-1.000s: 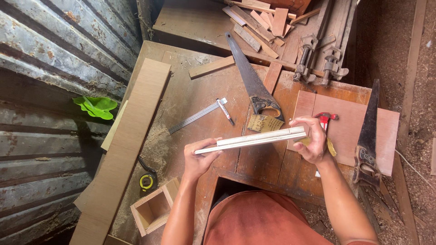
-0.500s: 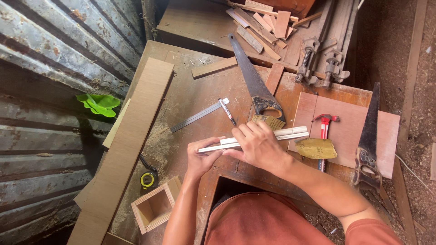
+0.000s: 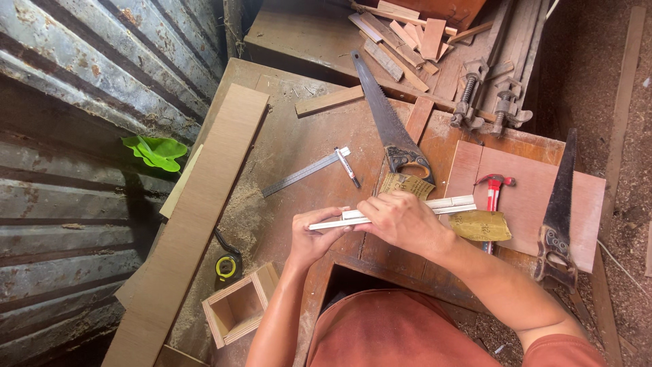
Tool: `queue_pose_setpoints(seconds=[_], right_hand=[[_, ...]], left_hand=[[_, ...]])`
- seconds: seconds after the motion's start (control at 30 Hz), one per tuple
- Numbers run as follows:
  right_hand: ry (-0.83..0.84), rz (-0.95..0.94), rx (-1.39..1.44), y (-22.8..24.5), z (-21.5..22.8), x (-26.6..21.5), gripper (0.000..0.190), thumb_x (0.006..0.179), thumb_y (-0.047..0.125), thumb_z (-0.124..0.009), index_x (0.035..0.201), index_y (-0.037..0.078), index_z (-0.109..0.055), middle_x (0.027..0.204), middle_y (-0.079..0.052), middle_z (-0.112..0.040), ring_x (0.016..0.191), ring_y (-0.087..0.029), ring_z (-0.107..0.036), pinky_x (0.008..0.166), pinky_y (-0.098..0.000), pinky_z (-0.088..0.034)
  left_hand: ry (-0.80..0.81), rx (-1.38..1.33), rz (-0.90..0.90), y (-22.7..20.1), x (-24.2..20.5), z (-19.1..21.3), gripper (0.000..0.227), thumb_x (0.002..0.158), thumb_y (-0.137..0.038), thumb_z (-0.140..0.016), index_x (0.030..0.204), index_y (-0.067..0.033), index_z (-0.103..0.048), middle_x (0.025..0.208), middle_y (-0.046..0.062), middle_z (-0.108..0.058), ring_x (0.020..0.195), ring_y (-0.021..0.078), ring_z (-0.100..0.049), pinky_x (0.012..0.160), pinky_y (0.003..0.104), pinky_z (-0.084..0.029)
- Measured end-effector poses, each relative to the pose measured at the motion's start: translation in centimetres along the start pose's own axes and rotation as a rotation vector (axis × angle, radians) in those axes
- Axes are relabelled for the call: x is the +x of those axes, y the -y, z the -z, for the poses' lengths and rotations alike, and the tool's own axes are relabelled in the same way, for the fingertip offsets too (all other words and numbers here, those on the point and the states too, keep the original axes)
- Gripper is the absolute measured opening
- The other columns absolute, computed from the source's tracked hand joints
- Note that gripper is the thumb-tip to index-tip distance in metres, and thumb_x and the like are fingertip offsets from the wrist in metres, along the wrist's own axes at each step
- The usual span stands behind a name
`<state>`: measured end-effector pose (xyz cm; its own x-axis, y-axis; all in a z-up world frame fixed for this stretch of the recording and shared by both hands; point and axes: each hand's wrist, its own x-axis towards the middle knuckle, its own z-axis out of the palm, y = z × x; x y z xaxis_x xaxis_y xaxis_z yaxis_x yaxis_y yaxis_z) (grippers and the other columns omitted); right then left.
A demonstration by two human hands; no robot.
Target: The person sands a rectangular wooden plank with sandpaper, then uses a ruler and marker to draw cut lines on the plank. They pick up a hand saw and cut the plank along the marked line on a workbench.
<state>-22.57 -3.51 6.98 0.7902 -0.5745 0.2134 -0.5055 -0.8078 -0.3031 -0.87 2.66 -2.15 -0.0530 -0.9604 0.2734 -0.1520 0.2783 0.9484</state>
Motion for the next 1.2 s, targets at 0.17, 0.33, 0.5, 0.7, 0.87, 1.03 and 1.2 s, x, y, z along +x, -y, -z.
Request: queue_pose_setpoints(seconds=[0.17,0.33,0.5,0.7,0.87,1.03,1.2], right_hand=[[0.093,-0.017,-0.038,-0.5,-0.7,-0.2,0.035,0.093,0.042,-0.065,0.090,0.008,-0.061,0.074,-0.007,-0.067,0.069,-0.022,-0.070,0.064,-0.0371,-0.055],[0.089,-0.016,-0.061,-0.9,-1.0,-0.1,0.035,0.093,0.043,-0.064,0.089,0.009,-0.061,0.074,-0.006,-0.067,0.068,-0.021,-0.069,0.063,-0.0361,-0.055],[0.114,-0.032,-0.096,-1.1,-0.7,0.3,0.037,0.093,0.046,-0.062,0.085,0.010,-0.060,0.072,-0.006,-0.065,0.068,-0.021,-0.068,0.064,-0.0362,-0.054],[0.098,-0.047,-0.051,-1.0,-0.3,0.5,0.036,0.092,0.044,-0.063,0.091,0.009,-0.062,0.073,-0.006,-0.065,0.069,-0.022,-0.067,0.065,-0.0365,-0.054],[0.111,-0.096,-0.014,-1.0,-0.1,0.5,0.035,0.091,0.045,-0.065,0.091,0.010,-0.063,0.075,-0.005,-0.065,0.072,-0.022,-0.067,0.065,-0.0364,-0.053],[0.058,-0.067,-0.008,-0.9,-0.5,0.1,0.035,0.091,0.045,-0.064,0.093,0.010,-0.063,0.075,-0.004,-0.064,0.070,-0.021,-0.066,0.065,-0.0358,-0.052],[0.097,-0.047,-0.056,-1.4,-2.4,-0.8,0.042,0.096,0.049,-0.058,0.097,0.009,-0.066,0.071,-0.003,-0.063,0.063,-0.017,-0.063,0.060,-0.0317,-0.053]], left_hand=[[0.023,-0.123,0.056,0.4,0.2,0.1,0.031,0.080,-0.008,-0.087,0.107,0.0014,-0.076,0.111,0.015,-0.079,0.099,0.0195,-0.078,0.087,0.030,-0.063],[0.101,-0.314,0.087,2.9,-0.3,1.3,0.046,0.081,-0.025,-0.089,0.116,-0.0005,-0.074,0.121,0.017,-0.075,0.109,0.0204,-0.074,0.097,0.036,-0.059],[-0.108,-0.666,0.310,11.0,1.2,3.4,0.054,0.104,-0.050,-0.046,0.119,-0.0056,-0.074,0.118,0.011,-0.077,0.109,0.0191,-0.074,0.097,0.035,-0.058],[-0.101,-0.115,0.458,18.7,2.8,1.1,0.028,0.100,-0.020,-0.065,0.123,-0.0051,-0.073,0.114,0.008,-0.078,0.100,0.0211,-0.074,0.088,0.033,-0.060],[0.170,0.324,0.280,18.6,4.7,-1.5,0.038,0.092,-0.009,-0.061,0.129,-0.0150,-0.069,0.140,0.006,-0.065,0.102,0.0285,-0.074,0.085,0.035,-0.061],[0.490,0.745,0.021,20.9,5.6,-3.4,0.057,0.088,-0.006,-0.061,0.144,-0.0171,-0.057,0.159,0.008,-0.042,0.119,0.0389,-0.058,0.092,0.045,-0.054],[0.618,0.965,0.028,23.6,4.5,-4.6,0.065,0.082,-0.002,-0.059,0.145,-0.0201,-0.057,0.151,0.003,-0.049,0.119,0.0290,-0.058,0.091,0.041,-0.053]])
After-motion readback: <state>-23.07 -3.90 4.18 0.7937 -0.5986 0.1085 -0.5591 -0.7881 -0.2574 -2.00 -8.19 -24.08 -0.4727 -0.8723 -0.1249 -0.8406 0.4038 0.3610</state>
